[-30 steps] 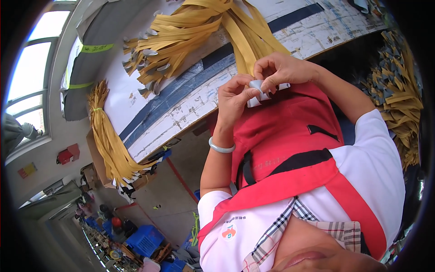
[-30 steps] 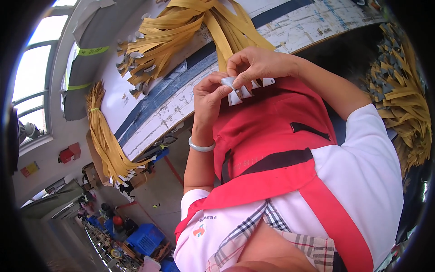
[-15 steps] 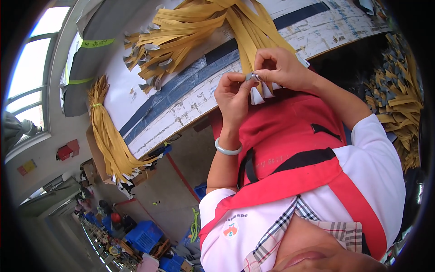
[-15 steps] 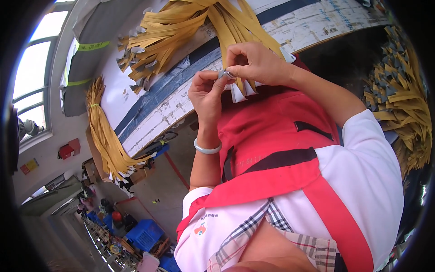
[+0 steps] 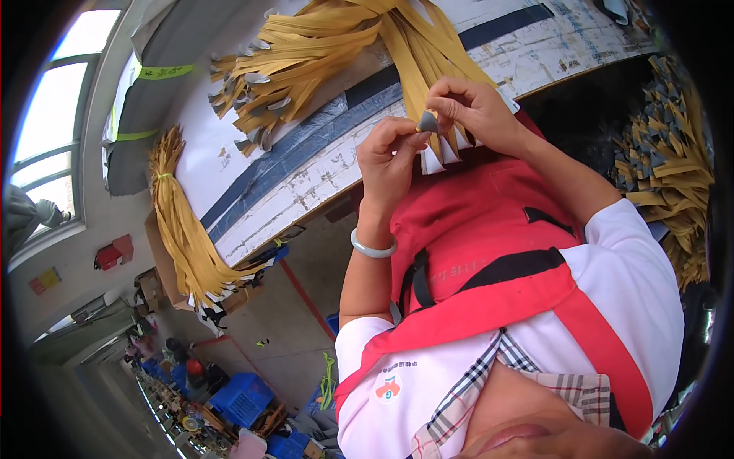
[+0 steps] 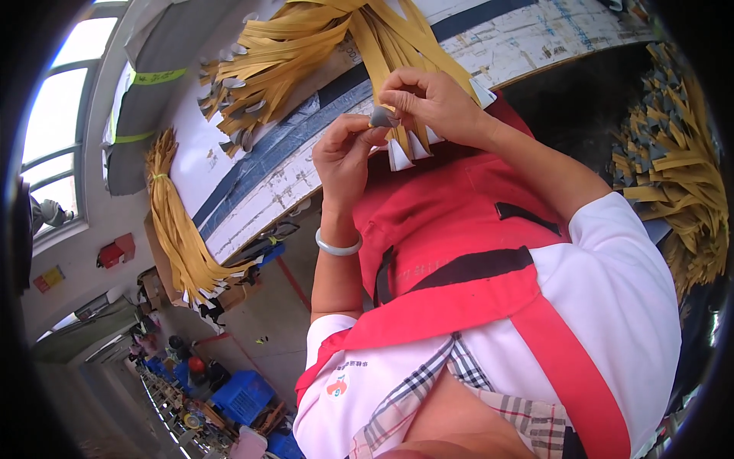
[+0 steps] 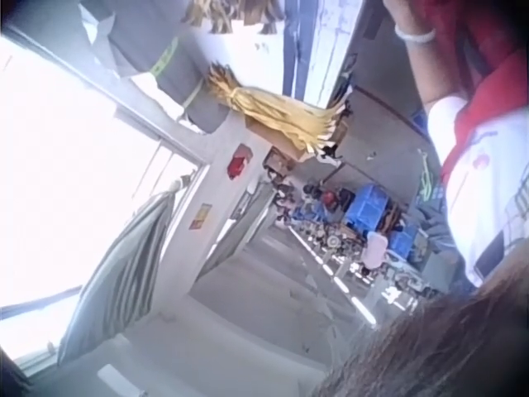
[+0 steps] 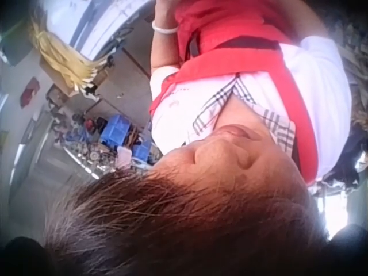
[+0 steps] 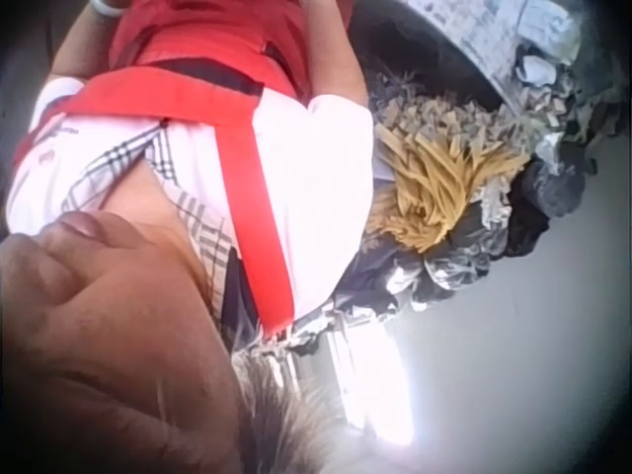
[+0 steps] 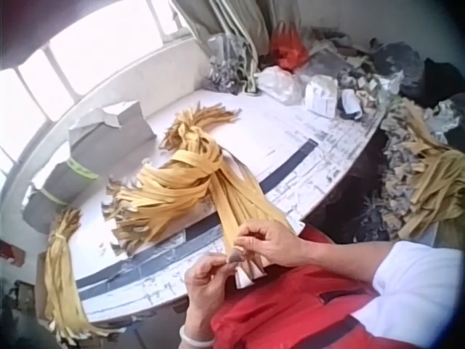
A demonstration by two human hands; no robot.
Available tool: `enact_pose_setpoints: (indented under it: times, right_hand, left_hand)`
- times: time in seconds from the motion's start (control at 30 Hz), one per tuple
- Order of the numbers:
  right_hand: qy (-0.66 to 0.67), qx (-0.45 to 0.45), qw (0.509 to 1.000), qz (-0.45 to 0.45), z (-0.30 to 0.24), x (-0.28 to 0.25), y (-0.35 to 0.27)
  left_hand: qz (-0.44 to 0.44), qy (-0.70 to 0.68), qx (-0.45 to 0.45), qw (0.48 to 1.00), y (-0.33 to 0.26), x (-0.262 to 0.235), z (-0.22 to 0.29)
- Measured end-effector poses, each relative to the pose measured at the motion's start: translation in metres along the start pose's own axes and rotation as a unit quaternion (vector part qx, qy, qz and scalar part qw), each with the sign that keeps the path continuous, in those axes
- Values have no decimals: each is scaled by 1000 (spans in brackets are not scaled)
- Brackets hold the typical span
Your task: Attaching metal sliders and tags to yellow zipper tapes on a workbench.
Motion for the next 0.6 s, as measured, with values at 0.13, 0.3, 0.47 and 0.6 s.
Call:
enact_pose_setpoints:
  times: [0.13, 0.3, 0.47, 0.6]
  right_hand:
    - [-88, -27, 996, 6, 4, 3, -2]
    - [-27, 23, 999, 0, 10, -14, 9]
    - [-99, -27, 985, 138, 10, -74, 20]
    - [-256, 23, 956, 139, -1, -99, -14]
  left_hand:
    - [-13, 162, 82, 983, 1, 4, -1]
    - [-25, 172, 11, 985, -4, 13, 10]
    - [336, -51, 50, 939, 23, -91, 45]
    - [372, -40, 30, 927, 4, -151, 45]
Point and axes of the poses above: each hand's wrist, its own y-axis towards the middle knuckle, its own x-axis out of the palm, z = x × y, the point moved 1 cm from there along y, towards the middle knuckle, and after that the axes turned 8 degrees about x, right-handed, at the moved point
